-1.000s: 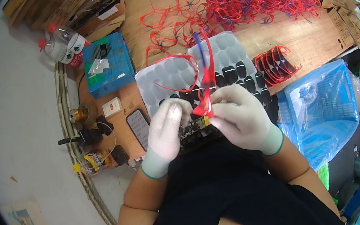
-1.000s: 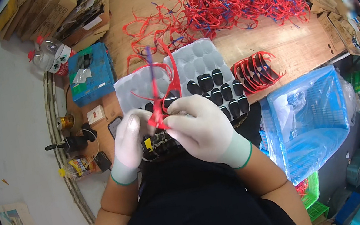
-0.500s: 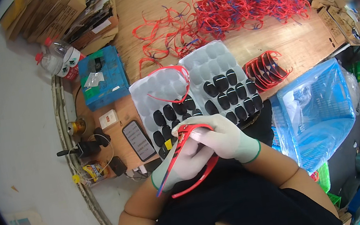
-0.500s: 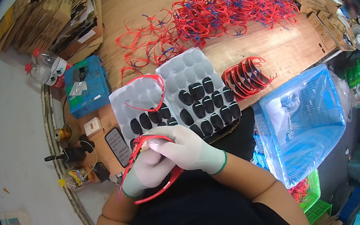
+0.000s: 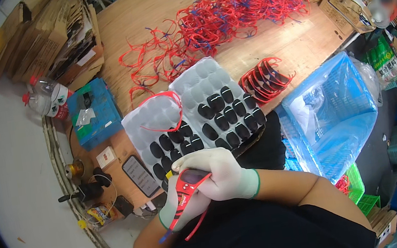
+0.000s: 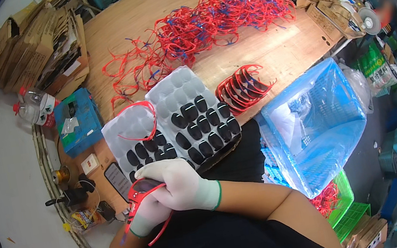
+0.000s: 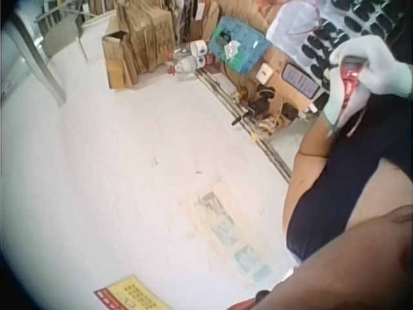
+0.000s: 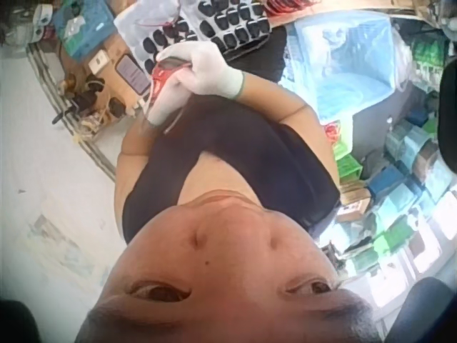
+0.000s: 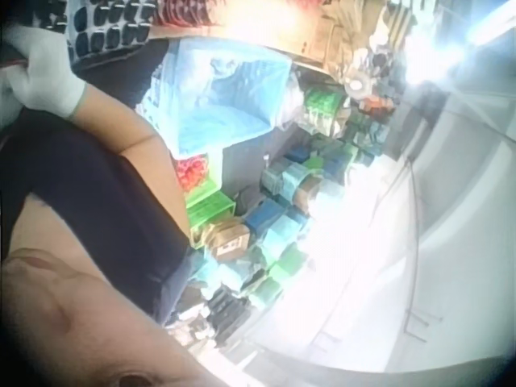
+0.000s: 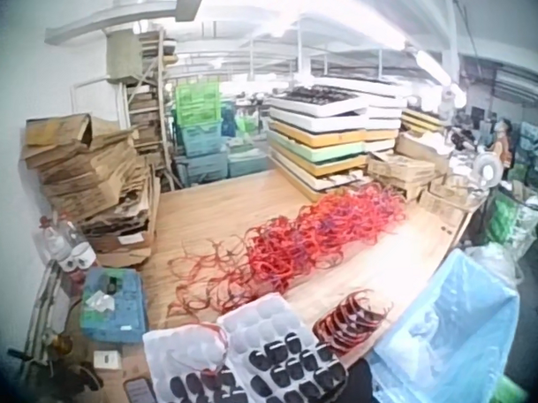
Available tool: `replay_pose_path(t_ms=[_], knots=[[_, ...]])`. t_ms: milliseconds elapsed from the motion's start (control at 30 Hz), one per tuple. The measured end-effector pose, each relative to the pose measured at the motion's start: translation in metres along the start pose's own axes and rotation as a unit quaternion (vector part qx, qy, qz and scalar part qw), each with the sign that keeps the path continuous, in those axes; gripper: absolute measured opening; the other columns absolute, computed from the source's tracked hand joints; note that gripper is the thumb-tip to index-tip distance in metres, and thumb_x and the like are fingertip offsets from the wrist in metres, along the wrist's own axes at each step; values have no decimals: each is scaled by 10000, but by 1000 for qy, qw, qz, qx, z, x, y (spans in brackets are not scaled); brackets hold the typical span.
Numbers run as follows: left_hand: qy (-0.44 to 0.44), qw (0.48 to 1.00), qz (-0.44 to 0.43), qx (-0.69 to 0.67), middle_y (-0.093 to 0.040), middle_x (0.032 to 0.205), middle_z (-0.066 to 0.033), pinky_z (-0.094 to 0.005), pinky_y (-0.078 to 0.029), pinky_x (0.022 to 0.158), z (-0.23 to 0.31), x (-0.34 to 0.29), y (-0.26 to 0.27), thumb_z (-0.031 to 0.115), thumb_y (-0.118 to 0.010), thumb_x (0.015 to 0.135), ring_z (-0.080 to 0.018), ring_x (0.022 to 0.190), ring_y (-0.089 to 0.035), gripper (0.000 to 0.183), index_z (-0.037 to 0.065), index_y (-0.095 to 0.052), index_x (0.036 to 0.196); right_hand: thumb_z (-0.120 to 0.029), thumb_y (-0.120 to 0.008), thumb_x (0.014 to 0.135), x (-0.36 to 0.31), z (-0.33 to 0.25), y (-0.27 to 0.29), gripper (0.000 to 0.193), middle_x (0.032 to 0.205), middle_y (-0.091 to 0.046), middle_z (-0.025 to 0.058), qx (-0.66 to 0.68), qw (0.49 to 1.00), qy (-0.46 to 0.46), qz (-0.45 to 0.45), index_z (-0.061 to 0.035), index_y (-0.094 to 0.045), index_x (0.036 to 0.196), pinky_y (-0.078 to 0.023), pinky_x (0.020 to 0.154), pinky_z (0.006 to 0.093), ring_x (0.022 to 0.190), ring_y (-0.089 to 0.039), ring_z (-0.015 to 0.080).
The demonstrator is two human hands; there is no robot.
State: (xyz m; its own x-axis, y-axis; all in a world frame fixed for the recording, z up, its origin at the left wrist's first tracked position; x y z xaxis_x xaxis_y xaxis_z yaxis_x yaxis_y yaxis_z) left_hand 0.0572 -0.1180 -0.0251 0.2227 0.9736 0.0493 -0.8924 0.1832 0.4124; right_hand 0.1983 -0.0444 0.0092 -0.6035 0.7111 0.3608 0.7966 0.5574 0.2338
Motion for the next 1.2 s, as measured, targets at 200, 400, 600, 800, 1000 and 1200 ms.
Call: replay_pose_path(t_ms=[200,400,600,800,1000,1200], knots=[[-47,998,40,23,-690,1020,-173,-384,-548,809,-1,15,5,6,-620,825,-346,996,-691,259,31,-637,1082,-33,-690,788,9,8,8,268,1169,-675,187,5,1000,27,-9,10,-657,1050,-532,945,378,1092,-667,330],[-33,928,214,304,-642,1033,-183,-473,-541,741,0,32,56,12,-609,873,-411,864,-653,307,40,-559,1175,-231,-563,973,2,31,25,300,1239,-607,152,457,833,-302,73,-1,-560,1166,-538,904,366,1034,-663,224],[-203,891,154,377,-635,989,-140,-423,-522,713,8,50,57,54,-670,728,-342,846,-651,436,42,-611,1160,-232,-616,934,4,30,23,466,1101,-678,151,584,729,-335,-123,30,-496,1300,-575,803,393,941,-690,232],[-279,866,194,367,-631,978,-119,-415,-510,701,12,51,61,111,-684,702,-324,830,-642,415,47,-627,1109,-85,-620,870,3,15,12,512,1125,-657,124,642,708,-264,-128,31,-445,1337,-481,954,314,1014,-660,190],[-305,856,193,370,-661,1053,-113,-422,-501,787,13,45,67,116,-700,689,-311,887,-650,403,59,-630,1081,-125,-571,957,5,9,10,382,904,-613,55,505,814,-261,-120,29,-495,1298,-481,823,268,842,-592,120],[-306,853,200,373,-671,1111,-132,-426,-507,845,11,42,55,134,-700,728,-334,1002,-664,323,59,-654,1039,-119,-567,984,2,3,11,413,904,-628,71,511,816,-265,-43,64,-482,1344,-523,738,281,776,-608,130]])
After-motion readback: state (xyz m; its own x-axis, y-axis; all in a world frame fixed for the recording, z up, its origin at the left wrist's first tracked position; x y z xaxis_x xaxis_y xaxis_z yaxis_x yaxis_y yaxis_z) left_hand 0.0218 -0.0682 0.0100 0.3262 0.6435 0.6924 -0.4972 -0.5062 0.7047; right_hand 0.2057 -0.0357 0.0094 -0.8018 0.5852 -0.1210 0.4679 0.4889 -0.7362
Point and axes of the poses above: each hand's wrist, its own x-axis towards the middle knuckle, its own y-axis out of the back of the hand, z = x × y, the point moved 1 cm from there along x, towards the middle knuckle
